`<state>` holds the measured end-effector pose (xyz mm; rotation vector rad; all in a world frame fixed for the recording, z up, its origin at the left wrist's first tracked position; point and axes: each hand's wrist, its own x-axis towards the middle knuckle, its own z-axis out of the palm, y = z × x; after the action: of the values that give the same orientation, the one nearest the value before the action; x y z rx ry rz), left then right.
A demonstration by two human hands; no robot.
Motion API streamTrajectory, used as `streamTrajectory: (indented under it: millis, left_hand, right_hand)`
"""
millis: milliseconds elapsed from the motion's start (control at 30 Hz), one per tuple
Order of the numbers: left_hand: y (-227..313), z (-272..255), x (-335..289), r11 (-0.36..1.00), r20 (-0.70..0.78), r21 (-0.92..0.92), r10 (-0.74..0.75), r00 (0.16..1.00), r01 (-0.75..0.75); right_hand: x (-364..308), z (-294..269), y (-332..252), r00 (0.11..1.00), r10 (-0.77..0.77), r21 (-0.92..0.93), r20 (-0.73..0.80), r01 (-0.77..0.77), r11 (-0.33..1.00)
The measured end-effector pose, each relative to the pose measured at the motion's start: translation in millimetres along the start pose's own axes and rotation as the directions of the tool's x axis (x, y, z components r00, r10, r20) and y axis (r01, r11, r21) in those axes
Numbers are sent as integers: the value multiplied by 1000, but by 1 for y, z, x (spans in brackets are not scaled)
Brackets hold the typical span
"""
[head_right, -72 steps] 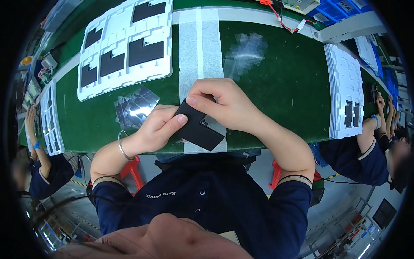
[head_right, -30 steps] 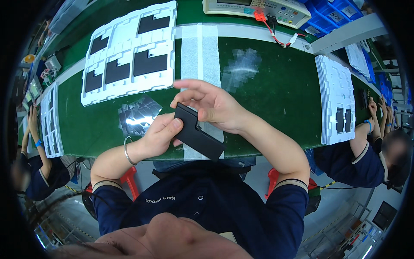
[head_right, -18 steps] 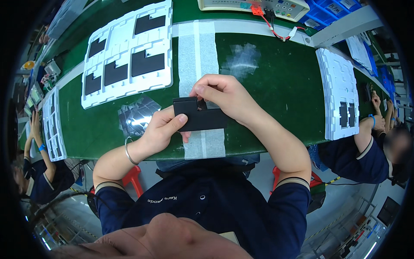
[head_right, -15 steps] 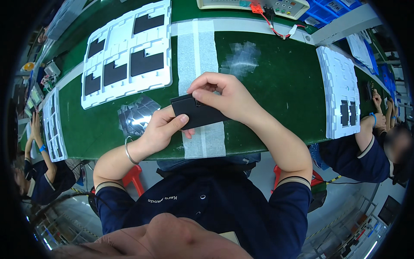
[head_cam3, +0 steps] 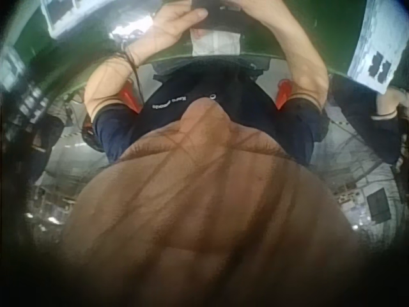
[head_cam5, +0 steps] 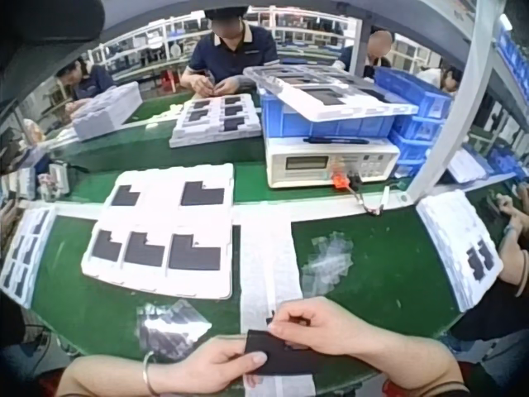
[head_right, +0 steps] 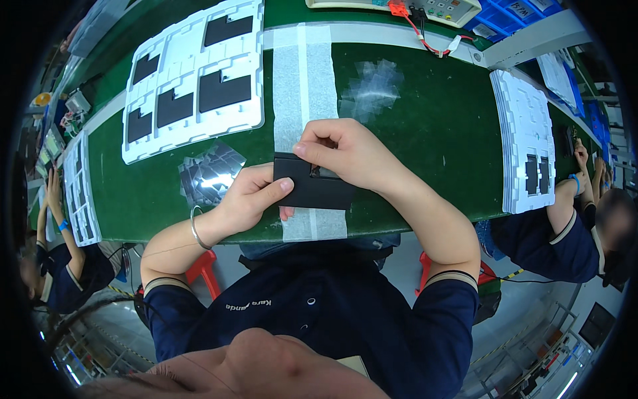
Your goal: Assembling components for an electronic device, possibly a display or screen housing, by applying adhesive strips and joining parts.
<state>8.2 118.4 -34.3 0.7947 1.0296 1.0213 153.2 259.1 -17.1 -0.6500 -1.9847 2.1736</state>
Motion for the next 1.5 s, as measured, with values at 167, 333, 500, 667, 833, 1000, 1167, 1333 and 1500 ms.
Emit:
streamTrajectory:
  millis: [167, 333, 500, 667, 833, 1000, 1167, 1333, 1500]
  left_hand:
    - [1, 2, 0, 1000, 2, 11, 29, 1000, -29]
    - [4, 5, 2, 995, -57, 94, -28, 998, 33]
    - [-1, 0, 3, 995, -18, 97, -9, 1000, 11]
    - [3, 2, 2, 1000, -4, 26, -15, 1000, 16]
    - [4, 3, 2, 995, 56, 103, -24, 998, 18]
    - [1, 0, 3, 991, -13, 113, 69, 998, -67]
    - [3, -2, -1, 964, -101, 50, 263, 959, -260]
    - [6, -7, -2, 946, -121, 55, 325, 938, -321]
    - [6, -9, -5, 941, -145, 61, 339, 930, -333]
  right_hand:
    - [-4, 5, -2, 975, -208, -424, -81, 155, 892]
    - [0, 7, 6, 858, -514, -724, 1, 355, 592]
    - [0, 2, 4, 831, -555, -735, 49, 406, 544]
    - [2, -2, 7, 989, -143, -186, -34, 134, 973]
    - [2, 5, 3, 965, -254, -373, 68, 261, 890]
    - [3, 1, 2, 921, -388, -466, 28, 356, 810]
    - [1, -21, -1, 947, -319, 71, 30, 316, 946]
    - [-5, -17, -7, 951, -298, -57, 89, 303, 951]
    - [-4, -18, -11, 964, -216, -163, 153, 240, 957]
